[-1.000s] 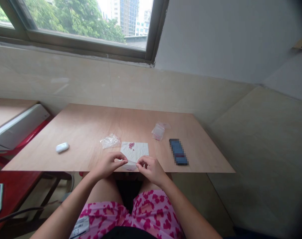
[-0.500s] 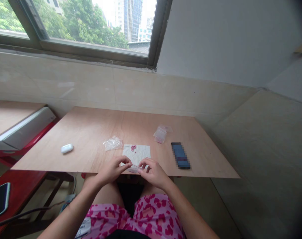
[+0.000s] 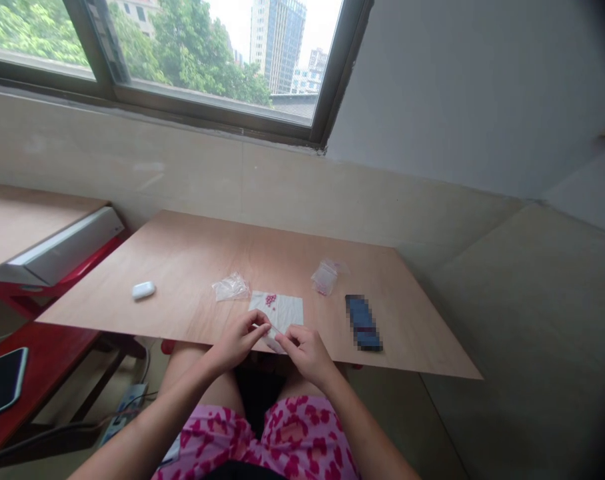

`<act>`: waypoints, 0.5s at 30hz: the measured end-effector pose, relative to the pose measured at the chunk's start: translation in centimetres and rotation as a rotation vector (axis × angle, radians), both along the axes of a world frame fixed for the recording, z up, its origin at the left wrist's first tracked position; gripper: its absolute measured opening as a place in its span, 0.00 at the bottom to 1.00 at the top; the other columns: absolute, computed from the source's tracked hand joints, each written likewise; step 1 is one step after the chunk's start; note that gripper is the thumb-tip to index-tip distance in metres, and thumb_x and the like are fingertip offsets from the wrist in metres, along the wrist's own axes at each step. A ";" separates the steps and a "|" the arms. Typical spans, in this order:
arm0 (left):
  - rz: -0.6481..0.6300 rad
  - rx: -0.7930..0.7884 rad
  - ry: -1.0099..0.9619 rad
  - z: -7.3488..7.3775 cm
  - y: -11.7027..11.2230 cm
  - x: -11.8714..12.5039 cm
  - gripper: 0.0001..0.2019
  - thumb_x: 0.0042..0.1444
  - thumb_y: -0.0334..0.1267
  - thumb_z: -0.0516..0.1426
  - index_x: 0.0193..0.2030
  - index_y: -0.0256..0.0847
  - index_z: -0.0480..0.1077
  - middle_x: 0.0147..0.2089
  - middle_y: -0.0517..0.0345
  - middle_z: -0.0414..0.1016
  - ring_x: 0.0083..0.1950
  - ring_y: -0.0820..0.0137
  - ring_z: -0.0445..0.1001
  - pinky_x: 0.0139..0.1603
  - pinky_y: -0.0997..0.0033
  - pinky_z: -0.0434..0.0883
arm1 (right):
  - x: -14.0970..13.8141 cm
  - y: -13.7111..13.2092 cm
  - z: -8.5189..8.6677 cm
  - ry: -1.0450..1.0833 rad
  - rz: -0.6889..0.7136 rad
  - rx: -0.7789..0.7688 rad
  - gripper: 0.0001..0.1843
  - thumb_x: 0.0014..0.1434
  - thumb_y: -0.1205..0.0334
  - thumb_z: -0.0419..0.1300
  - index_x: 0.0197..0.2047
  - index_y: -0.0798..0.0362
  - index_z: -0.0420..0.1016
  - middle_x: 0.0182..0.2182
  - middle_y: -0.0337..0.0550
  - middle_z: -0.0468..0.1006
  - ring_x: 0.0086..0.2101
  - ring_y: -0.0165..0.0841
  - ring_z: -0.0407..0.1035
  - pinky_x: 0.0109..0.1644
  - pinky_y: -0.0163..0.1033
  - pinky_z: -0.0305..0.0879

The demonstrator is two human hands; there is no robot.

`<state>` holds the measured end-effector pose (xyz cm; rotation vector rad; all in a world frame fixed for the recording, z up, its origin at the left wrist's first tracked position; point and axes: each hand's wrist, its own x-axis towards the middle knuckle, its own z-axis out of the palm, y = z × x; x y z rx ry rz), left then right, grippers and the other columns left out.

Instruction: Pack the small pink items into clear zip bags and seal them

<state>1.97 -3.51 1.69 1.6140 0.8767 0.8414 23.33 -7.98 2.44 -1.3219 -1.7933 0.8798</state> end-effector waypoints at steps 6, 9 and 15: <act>0.101 0.024 0.022 -1.1 -0.5 0.8 0.11 0.70 0.47 0.54 0.42 0.42 0.66 0.30 0.64 0.66 0.28 0.72 0.67 0.30 0.72 0.67 | -0.4 0.5 -2.2 0.287 -0.077 -0.220 0.31 0.64 0.36 0.62 0.22 0.52 0.67 0.19 0.37 0.71 0.23 0.29 0.64 0.30 0.35 0.60; 0.221 0.142 0.018 -1.3 -0.5 1.1 0.10 0.70 0.45 0.52 0.42 0.42 0.66 0.35 0.60 0.69 0.35 0.69 0.71 0.38 0.69 0.71 | -1.7 0.2 -2.7 0.540 -0.038 -0.346 0.27 0.56 0.34 0.68 0.32 0.52 0.71 0.28 0.40 0.78 0.27 0.32 0.71 0.32 0.37 0.68; 0.228 -0.041 -0.099 -1.0 -0.1 0.7 0.14 0.69 0.53 0.54 0.45 0.43 0.65 0.33 0.63 0.67 0.25 0.73 0.68 0.24 0.74 0.68 | -3.5 0.1 -2.2 0.694 -0.050 -0.406 0.22 0.54 0.44 0.72 0.34 0.50 0.67 0.29 0.39 0.79 0.29 0.34 0.75 0.38 0.40 0.74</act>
